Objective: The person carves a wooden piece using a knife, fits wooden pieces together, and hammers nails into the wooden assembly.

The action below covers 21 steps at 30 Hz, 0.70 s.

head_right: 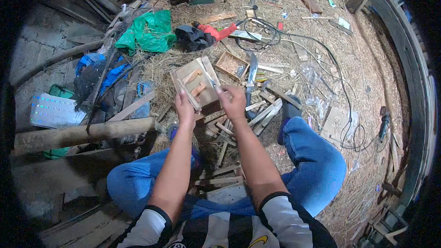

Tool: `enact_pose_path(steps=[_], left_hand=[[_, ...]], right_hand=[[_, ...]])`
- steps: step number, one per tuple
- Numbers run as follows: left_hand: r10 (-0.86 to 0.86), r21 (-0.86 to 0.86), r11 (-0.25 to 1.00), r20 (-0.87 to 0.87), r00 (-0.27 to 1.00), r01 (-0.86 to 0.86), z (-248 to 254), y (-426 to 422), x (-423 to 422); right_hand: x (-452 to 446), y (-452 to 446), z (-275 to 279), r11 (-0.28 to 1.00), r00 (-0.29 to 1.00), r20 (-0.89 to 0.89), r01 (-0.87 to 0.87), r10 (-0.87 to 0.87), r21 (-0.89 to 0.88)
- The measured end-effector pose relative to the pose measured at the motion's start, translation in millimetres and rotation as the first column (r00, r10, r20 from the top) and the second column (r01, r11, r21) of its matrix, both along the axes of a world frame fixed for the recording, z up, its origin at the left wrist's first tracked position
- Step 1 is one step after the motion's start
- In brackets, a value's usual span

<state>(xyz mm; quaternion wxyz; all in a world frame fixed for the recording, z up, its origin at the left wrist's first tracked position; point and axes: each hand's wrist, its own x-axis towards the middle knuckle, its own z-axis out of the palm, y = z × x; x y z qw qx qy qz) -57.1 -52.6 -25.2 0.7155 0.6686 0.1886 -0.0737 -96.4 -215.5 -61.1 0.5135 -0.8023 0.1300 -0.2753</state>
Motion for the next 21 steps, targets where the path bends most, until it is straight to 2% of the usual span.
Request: enact_pose_path(steps=[3, 5, 7, 9, 10, 11, 12, 13, 14, 15, 17, 21], left_hand=[[0.012, -0.084, 0.996, -0.031, 0.999, -0.015, -9, 0, -3], [0.029, -0.124, 0.992, -0.080, 0.996, -0.038, -13, 0, -3], [0.013, -0.133, 0.991, -0.086, 0.996, -0.024, -15, 1, -3], [0.016, -0.105, 0.994, -0.075, 0.997, -0.024, -17, 3, -3], [0.017, -0.103, 0.994, -0.078, 0.997, -0.025, -18, 3, -3], [0.026, -0.099, 0.995, -0.084, 0.996, -0.034, -19, 2, -3], [0.035, -0.094, 0.995, -0.089, 0.995, -0.043, -20, 0, -3], [0.035, -0.093, 0.995, -0.089, 0.995, -0.043, -19, -1, -3], [0.034, -0.103, 0.994, -0.089, 0.995, -0.043, -18, -1, -3], [0.035, -0.113, 0.993, -0.087, 0.996, -0.044, -17, -1, -3], [0.043, -0.123, 0.991, -0.065, 0.997, -0.050, -15, -2, -3], [0.034, -0.169, 0.985, -0.048, 0.998, -0.041, -14, -1, -3]], right_hand=[[1, -29, -22, 0.982, 0.981, -0.066, 0.186, -0.183, 0.037], [4, -43, -61, 0.938, 0.971, -0.168, 0.211, -0.169, 0.274], [3, -46, -61, 0.941, 0.960, -0.211, 0.232, -0.182, 0.247], [3, -37, -54, 0.900, 0.972, -0.220, 0.163, -0.078, 0.403], [5, -26, -53, 0.932, 0.973, -0.190, 0.186, -0.131, 0.310], [6, -20, -51, 0.932, 0.973, -0.191, 0.186, -0.130, 0.311], [6, -15, -39, 0.994, 0.979, -0.174, 0.104, -0.105, -0.010], [7, -12, -26, 0.943, 0.983, -0.166, 0.016, -0.074, -0.331], [11, -8, -15, 0.954, 0.923, -0.383, -0.135, 0.024, -0.266], [12, -7, -17, 0.955, 0.924, -0.383, -0.137, 0.027, -0.264], [16, -4, -20, 0.958, 0.849, -0.498, -0.265, 0.175, -0.114], [11, -19, -30, 0.893, 0.804, -0.442, -0.450, 0.397, -0.018]])
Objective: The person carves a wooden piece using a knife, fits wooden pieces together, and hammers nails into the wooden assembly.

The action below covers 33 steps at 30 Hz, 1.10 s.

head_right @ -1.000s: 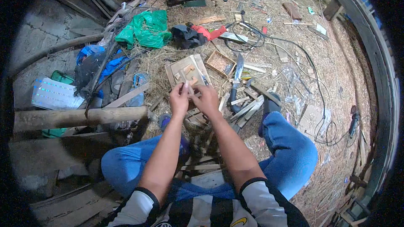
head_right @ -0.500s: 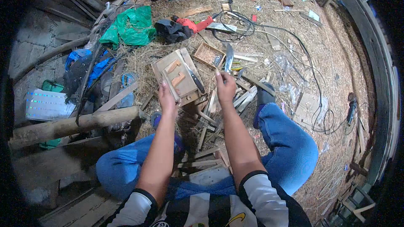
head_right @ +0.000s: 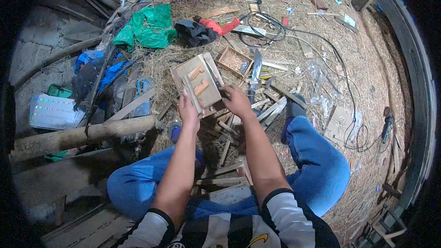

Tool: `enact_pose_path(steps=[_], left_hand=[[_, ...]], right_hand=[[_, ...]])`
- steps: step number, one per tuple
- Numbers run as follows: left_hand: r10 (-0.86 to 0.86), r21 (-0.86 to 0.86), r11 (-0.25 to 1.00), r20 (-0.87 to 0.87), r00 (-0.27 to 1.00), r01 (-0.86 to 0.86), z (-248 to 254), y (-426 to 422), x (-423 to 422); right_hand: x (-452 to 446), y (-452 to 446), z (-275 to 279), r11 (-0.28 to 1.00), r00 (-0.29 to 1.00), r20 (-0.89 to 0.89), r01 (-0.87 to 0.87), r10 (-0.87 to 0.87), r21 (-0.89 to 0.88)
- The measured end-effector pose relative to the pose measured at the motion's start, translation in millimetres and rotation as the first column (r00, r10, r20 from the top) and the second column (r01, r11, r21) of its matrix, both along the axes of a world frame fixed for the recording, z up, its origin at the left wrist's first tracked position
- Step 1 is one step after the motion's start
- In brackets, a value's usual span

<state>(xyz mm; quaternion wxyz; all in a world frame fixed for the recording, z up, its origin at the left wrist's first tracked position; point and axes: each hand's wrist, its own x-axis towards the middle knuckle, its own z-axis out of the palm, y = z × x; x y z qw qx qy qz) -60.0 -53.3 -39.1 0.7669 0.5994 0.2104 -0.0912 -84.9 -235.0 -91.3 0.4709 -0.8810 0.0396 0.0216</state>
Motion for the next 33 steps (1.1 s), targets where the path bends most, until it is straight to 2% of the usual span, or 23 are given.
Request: enact_pose_path(steps=[2, 4, 5, 8, 10, 11, 12, 14, 15, 16, 19, 20, 22, 24, 26, 27, 28, 29, 31, 32, 33], left_hand=[[0.015, 0.006, 1.000, 0.003, 1.000, -0.015, -3, 0, 0], [0.003, -0.028, 1.000, 0.052, 0.999, -0.002, -1, -2, 0], [0.003, -0.029, 1.000, 0.057, 0.998, -0.001, 2, -2, 0], [-0.046, -0.063, 0.997, 0.046, 0.998, 0.049, 20, -4, -2], [-0.066, -0.106, 0.992, 0.068, 0.996, 0.073, 23, -4, -4], [-0.065, -0.105, 0.992, 0.075, 0.995, 0.072, 25, -3, -5], [-0.079, -0.126, 0.988, 0.086, 0.993, 0.090, 27, -2, -6], [-0.089, -0.148, 0.984, 0.105, 0.991, 0.104, 32, -1, -9], [-0.089, -0.152, 0.983, 0.098, 0.991, 0.103, 36, -1, -10], [-0.089, -0.156, 0.982, 0.091, 0.992, 0.102, 41, -2, -11], [-0.085, -0.161, 0.982, 0.112, 0.990, 0.102, 56, -6, -15], [-0.086, -0.159, 0.982, 0.108, 0.990, 0.102, 61, -7, -16], [-0.100, -0.165, 0.979, 0.134, 0.986, 0.122, 68, -7, -18], [-0.109, -0.189, 0.973, 0.135, 0.985, 0.134, 76, -8, -21], [-0.116, -0.194, 0.971, 0.146, 0.982, 0.143, 85, -9, -23], [-0.124, -0.216, 0.964, 0.163, 0.979, 0.158, 91, -9, -24], [-0.131, -0.239, 0.955, 0.180, 0.975, 0.173, 96, -10, -26], [-0.129, -0.243, 0.954, 0.190, 0.973, 0.174, 99, -10, -26], [-0.114, -0.241, 0.956, 0.214, 0.970, 0.166, 109, -12, -27], [-0.111, -0.245, 0.955, 0.225, 0.968, 0.166, 115, -13, -28], [-0.127, -0.253, 0.951, 0.204, 0.971, 0.177, 126, -14, -29]], right_hand=[[-1, 0, -2, 0.999, 0.999, 0.042, -0.010, 0.011, -0.035], [-1, -1, 13, 0.991, 0.994, -0.104, -0.051, 0.039, -0.122], [-1, -1, 13, 0.991, 0.994, -0.099, -0.050, 0.038, -0.123], [-1, -3, 3, 0.987, 0.997, -0.080, 0.004, -0.017, -0.159], [0, -2, 6, 0.997, 0.992, -0.109, 0.060, -0.066, -0.056], [-1, 1, 7, 0.983, 0.974, -0.148, 0.160, -0.171, -0.086], [-1, 1, 15, 0.984, 0.975, -0.142, 0.158, -0.169, -0.085], [-1, 0, 29, 0.966, 0.921, -0.331, 0.134, -0.204, -0.222], [1, -3, 29, 0.970, 0.910, -0.386, 0.059, -0.150, -0.237], [1, -5, 18, 0.969, 0.913, -0.379, 0.059, -0.149, -0.238], [0, -2, 3, 0.946, 0.858, -0.406, 0.244, -0.314, -0.215], [-2, -2, 3, 0.946, 0.862, -0.397, 0.245, -0.313, -0.214], [-6, -4, 12, 0.969, 0.873, -0.436, 0.137, -0.217, -0.207], [-11, -6, 15, 0.969, 0.869, -0.444, 0.139, -0.219, -0.204], [-17, -10, 27, 0.948, 0.797, -0.513, 0.275, -0.318, -0.160], [-17, -15, -2, 0.927, 0.814, -0.444, 0.350, -0.374, -0.137], [-16, -23, -22, 0.926, 0.818, -0.437, 0.351, -0.375, -0.139], [-13, -31, -38, 0.903, 0.833, -0.373, 0.429, -0.408, -0.030], [-8, -40, -26, 0.860, 0.869, -0.206, 0.484, -0.451, 0.162], [1, -51, -23, 0.828, 0.876, -0.257, 0.474, -0.408, 0.300], [5, -50, 7, 0.835, 0.877, -0.218, 0.477, -0.429, 0.274]])
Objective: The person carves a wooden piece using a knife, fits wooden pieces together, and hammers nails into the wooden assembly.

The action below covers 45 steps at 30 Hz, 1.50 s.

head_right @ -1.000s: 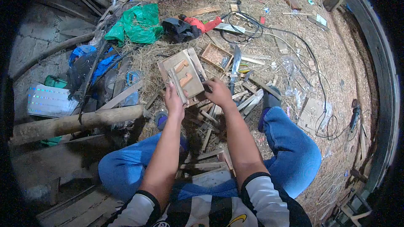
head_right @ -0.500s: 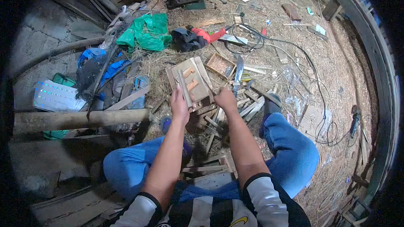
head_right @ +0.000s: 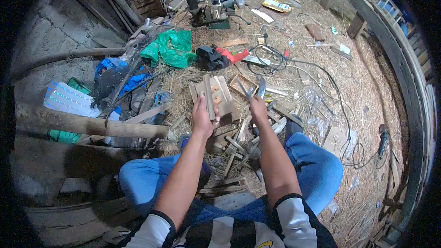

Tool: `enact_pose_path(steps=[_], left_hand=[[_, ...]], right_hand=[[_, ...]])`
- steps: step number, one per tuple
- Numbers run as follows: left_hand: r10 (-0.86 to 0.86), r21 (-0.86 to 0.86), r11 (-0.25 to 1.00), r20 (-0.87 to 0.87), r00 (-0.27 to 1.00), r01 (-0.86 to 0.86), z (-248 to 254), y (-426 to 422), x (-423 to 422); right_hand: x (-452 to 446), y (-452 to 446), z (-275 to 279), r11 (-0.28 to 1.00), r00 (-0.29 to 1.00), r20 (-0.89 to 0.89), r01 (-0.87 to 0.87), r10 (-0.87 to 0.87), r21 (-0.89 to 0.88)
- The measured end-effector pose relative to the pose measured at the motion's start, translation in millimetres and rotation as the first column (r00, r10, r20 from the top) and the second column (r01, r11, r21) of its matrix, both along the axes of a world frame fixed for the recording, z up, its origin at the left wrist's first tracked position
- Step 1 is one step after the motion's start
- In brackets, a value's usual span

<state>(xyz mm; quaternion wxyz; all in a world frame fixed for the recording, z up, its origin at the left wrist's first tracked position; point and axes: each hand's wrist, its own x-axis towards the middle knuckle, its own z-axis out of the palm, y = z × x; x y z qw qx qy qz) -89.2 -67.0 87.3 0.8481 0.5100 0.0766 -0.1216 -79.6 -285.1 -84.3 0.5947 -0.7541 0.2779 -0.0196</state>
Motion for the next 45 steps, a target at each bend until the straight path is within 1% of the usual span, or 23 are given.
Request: enact_pose_path(steps=[1, 3, 4, 5, 7, 8, 9, 11, 13, 15, 17, 21, 22, 25, 27, 29, 33, 36, 38, 39, 41, 43, 45], left_hand=[[-0.018, -0.005, 1.000, -0.021, 1.000, 0.018, 9, -1, -1], [-0.086, -0.020, 0.996, 0.045, 0.995, 0.087, 22, -1, -3], [-0.110, -0.008, 0.994, 0.039, 0.993, 0.110, 34, -3, -6], [-0.133, 0.005, 0.991, 0.034, 0.990, 0.133, 46, -5, -8], [-0.154, -0.012, 0.988, 0.060, 0.986, 0.155, 68, -9, -10], [-0.157, -0.021, 0.987, 0.038, 0.987, 0.158, 79, -9, -11], [-0.159, -0.030, 0.987, 0.015, 0.987, 0.159, 90, -10, -13], [-0.151, -0.028, 0.988, 0.007, 0.988, 0.151, 112, -9, -12], [-0.221, -0.020, 0.975, 0.069, 0.973, 0.223, 132, -4, -13], [-0.220, -0.002, 0.975, 0.062, 0.973, 0.221, 153, -1, -17], [-0.254, -0.029, 0.966, 0.061, 0.965, 0.256, 166, 3, -19], [-0.273, -0.074, 0.957, 0.080, 0.959, 0.279, 167, 3, -21], [-0.246, -0.041, 0.968, 0.012, 0.969, 0.246, 172, 0, -23], [-0.265, -0.086, 0.961, -0.006, 0.964, 0.263, 172, -4, -26], [-0.254, -0.118, 0.961, -0.010, 0.967, 0.251, 174, -5, -28], [-0.271, -0.052, 0.961, 0.000, 0.963, 0.271, 173, -3, -27], [-0.288, 0.114, 0.952, 0.028, 0.957, 0.283, 178, 1, -28], [-0.280, 0.133, 0.953, 0.047, 0.959, 0.272, 173, 2, -23], [-0.300, 0.124, 0.948, 0.034, 0.953, 0.294, 176, 5, -25], [-0.321, 0.116, 0.941, 0.021, 0.947, 0.317, 178, 6, -26], [-0.349, 0.134, 0.930, 0.022, 0.937, 0.343, 178, 8, -32], [-0.372, 0.151, 0.920, 0.037, 0.927, 0.363, 183, 7, -33], [-0.409, 0.110, 0.908, 0.014, 0.912, 0.405, 189, 8, -38]], right_hand=[[2, 4, 44, 0.999, 1.000, 0.025, 0.013, -0.012, -0.044], [12, 4, 97, 0.961, 0.978, 0.208, 0.035, 0.023, -0.273], [13, 4, 129, 0.958, 0.897, 0.426, 0.010, 0.117, -0.285], [15, 1, 163, 0.971, 0.942, 0.300, -0.082, 0.149, -0.225], [21, 0, 217, 0.952, 0.911, 0.340, -0.141, 0.233, -0.272], [20, 1, 241, 0.909, 0.930, 0.266, -0.134, 0.253, -0.396], [16, 3, 263, 0.908, 0.927, 0.278, -0.128, 0.253, -0.399], [5, 11, 305, 0.878, 0.855, 0.364, -0.191, 0.368, -0.439], [-10, 19, 337, 0.826, 0.821, 0.347, -0.242, 0.454, -0.509], [-27, 23, 358, 0.701, 0.774, 0.284, -0.271, 0.566, -0.660], [-38, 29, 357, 0.597, 0.731, 0.338, -0.117, 0.593, -0.794], [-58, 39, 361, 0.516, 0.705, 0.282, -0.137, 0.650, -0.846], [-59, 38, 361, 0.483, 0.668, 0.292, -0.116, 0.685, -0.868], [-57, 36, 361, 0.475, 0.653, 0.328, -0.057, 0.683, -0.878], [-52, 29, 356, 0.491, 0.681, 0.312, -0.081, 0.663, -0.867], [-49, 25, 356, 0.447, 0.665, 0.241, -0.156, 0.707, -0.881], [-42, 21, 355, 0.439, 0.678, 0.218, -0.171, 0.702, -0.882], [-36, 22, 357, 0.464, 0.663, 0.294, -0.092, 0.689, -0.881], [-36, 24, 359, 0.403, 0.630, 0.280, -0.058, 0.725, -0.914], [-31, 21, 359, 0.403, 0.630, 0.280, -0.057, 0.724, -0.913], [-22, 10, 359, 0.492, 0.734, 0.362, 0.044, 0.574, -0.869], [-24, 10, 361, 0.486, 0.727, 0.350, 0.025, 0.591, -0.873], [-30, 17, 354, 0.592, 0.710, 0.440, 0.040, 0.550, -0.805]])
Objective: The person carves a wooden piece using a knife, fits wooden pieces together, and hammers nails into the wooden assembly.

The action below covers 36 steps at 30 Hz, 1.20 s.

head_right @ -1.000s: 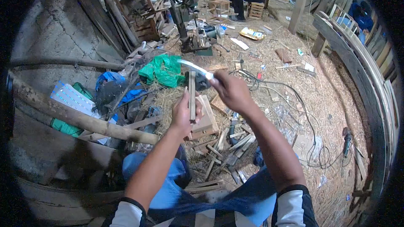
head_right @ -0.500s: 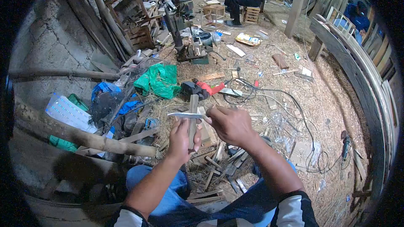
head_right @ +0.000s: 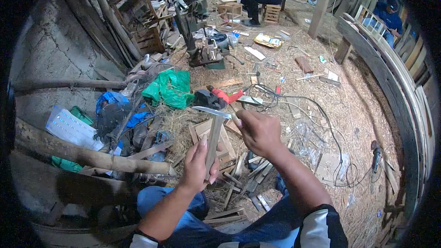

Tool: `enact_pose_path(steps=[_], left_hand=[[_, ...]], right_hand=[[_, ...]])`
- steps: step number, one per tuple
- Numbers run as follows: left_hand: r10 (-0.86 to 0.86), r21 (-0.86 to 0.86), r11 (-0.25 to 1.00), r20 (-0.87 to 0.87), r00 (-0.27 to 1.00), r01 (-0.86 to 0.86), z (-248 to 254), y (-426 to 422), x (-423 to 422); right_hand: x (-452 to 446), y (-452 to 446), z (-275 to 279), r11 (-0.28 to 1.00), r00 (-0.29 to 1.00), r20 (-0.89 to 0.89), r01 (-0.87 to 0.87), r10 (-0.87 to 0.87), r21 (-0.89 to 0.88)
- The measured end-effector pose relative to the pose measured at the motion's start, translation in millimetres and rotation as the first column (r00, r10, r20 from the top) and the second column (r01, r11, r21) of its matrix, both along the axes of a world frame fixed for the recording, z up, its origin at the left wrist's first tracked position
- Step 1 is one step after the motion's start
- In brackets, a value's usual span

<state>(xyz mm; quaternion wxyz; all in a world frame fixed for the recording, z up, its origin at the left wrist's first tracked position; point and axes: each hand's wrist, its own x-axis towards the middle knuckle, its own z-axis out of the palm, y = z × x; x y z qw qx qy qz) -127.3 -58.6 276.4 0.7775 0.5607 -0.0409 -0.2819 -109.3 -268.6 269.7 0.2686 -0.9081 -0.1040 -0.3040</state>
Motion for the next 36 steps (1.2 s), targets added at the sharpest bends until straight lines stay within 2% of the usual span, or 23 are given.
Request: enact_pose_path(steps=[2, 4, 6, 8, 9, 11, 15, 17, 20, 22, 25, 27, 29, 30, 32, 33, 36], left_hand=[[0.027, -0.013, 1.000, -0.031, 0.999, -0.028, -1, 1, -1], [0.056, -0.015, 0.998, -0.062, 0.996, -0.057, -2, 1, 1], [0.088, -0.004, 0.996, -0.066, 0.994, -0.089, -7, -1, 1], [0.117, 0.014, 0.993, -0.078, 0.990, -0.116, -9, 0, 0], [0.097, -0.008, 0.995, -0.078, 0.992, -0.097, -10, 0, 0], [0.073, -0.029, 0.997, -0.085, 0.994, -0.076, -10, 1, -1], [0.073, -0.006, 0.997, -0.090, 0.993, -0.074, -9, -2, 2], [0.076, 0.005, 0.997, -0.090, 0.993, -0.076, -10, -2, 2], [0.053, -0.009, 0.999, -0.090, 0.995, -0.054, -11, 0, 0], [0.061, -0.011, 0.998, -0.104, 0.993, -0.063, -13, -3, 3], [0.036, -0.016, 0.999, -0.067, 0.997, -0.037, -15, -1, 0], [0.019, -0.039, 0.999, -0.062, 0.998, -0.022, -17, 0, -3], [0.051, 0.038, 0.998, -0.084, 0.995, -0.048, -12, -4, 1], [0.054, 0.033, 0.998, -0.082, 0.995, -0.051, -14, -5, 0], [0.044, -0.010, 0.999, -0.091, 0.995, -0.045, -20, -2, -1], [0.015, 0.009, 1.000, -0.094, 0.995, -0.015, -13, -2, -3], [0.034, 0.044, 0.999, -0.093, 0.995, -0.030, -12, -3, 0]], right_hand=[[-7, 0, 7, 0.999, 1.000, -0.004, 0.027, -0.026, 0.037], [-11, -1, 12, 0.999, 0.997, -0.081, -0.005, 0.008, 0.040], [-20, 7, 11, 0.983, 0.985, -0.053, -0.167, 0.164, -0.070], [-26, 15, 13, 0.957, 0.971, -0.107, -0.232, 0.215, -0.176], [-24, 13, 10, 0.958, 0.971, -0.110, -0.229, 0.212, -0.173], [-14, 2, 5, 0.989, 0.992, -0.112, -0.066, 0.051, -0.134], [-18, 5, 11, 0.987, 0.983, -0.168, -0.096, 0.074, -0.131], [-23, 9, 8, 0.967, 0.975, -0.147, -0.190, 0.166, -0.169], [-8, -10, -3, 0.983, 0.990, -0.116, -0.100, 0.082, -0.155], [-10, -7, 1, 0.983, 0.990, -0.109, -0.100, 0.084, -0.152], [-23, 4, 4, 0.946, 0.966, -0.146, -0.241, 0.213, -0.217], [-11, -8, 0, 0.963, 0.979, -0.128, -0.184, 0.161, -0.196], [-12, -5, 1, 0.980, 0.991, -0.128, -0.071, 0.048, -0.186], [-14, -1, -2, 0.990, 0.990, -0.126, -0.085, 0.070, -0.115], [-22, 5, -4, 0.958, 0.986, -0.101, -0.156, 0.136, -0.241], [-11, -4, -11, 0.984, 0.995, -0.095, -0.039, 0.023, -0.171], [-7, -9, -8, 0.982, 0.995, -0.100, -0.011, -0.008, -0.190]])
